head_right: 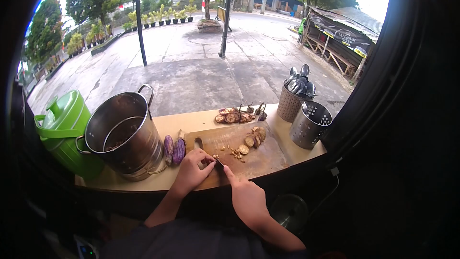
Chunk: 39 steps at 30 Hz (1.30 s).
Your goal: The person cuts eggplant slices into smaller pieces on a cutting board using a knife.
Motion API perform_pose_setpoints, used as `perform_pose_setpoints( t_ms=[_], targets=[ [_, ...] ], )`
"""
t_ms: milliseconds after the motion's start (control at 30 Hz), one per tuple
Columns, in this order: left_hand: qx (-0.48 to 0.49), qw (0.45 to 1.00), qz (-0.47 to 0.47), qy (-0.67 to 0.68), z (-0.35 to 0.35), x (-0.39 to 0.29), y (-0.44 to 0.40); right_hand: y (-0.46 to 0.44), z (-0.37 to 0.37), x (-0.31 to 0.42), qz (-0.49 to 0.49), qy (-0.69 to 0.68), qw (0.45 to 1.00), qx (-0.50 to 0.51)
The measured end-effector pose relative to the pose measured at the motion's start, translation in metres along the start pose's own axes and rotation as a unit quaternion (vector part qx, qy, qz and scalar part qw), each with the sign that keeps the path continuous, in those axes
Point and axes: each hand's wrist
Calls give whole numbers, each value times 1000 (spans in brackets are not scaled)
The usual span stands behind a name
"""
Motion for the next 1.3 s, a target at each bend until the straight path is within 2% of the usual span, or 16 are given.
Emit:
perform_pose_setpoints(
  t_ms=[100,167,300,400,500,567,700,867,1067,1233,1300],
  targets=[
    [-4,1000,-1,-9,-2,-2,1,2,9,-9,1,-1,1000,6],
    [-1,1000,-2,-24,-2,-3,0,-2,14,-13,-12,-66,998,5],
    [-3,1000,-15,-26,-2,-3,-1,-7,10,-14,-50,-58,996,-43],
    [3,999,20,28,-1,-4,-1,-5,13,-17,-49,-87,992,-77],
    [-26,999,-26,15,-2,-2,-1,-4,17,-18,-48,-81,992,-79],
    [9,993,-59,-100,0,-6,-1,-2,11,-24,-26,-62,994,-91],
    [48,989,-80,-118,5,-17,-11,-2,10,-29,4,-26,995,-99],
    [112,975,-149,-121,-3,-9,-20,-2,13,-30,27,-5,994,-108],
    [101,971,-123,-180,-11,0,-19,0,11,-36,46,-5,990,-133],
    [105,978,-114,-141,-10,-5,-22,5,23,-33,33,-16,988,-147],
    [99,979,-120,-132,-8,-7,-22,6,20,-36,37,-61,986,-150]
  ],
)
Point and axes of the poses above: each hand's wrist, its own y-axis away from the middle knuckle, its own z-axis out of the back of the hand, x = y × z, and after that the axes turned 5 degrees about -y, right-handed
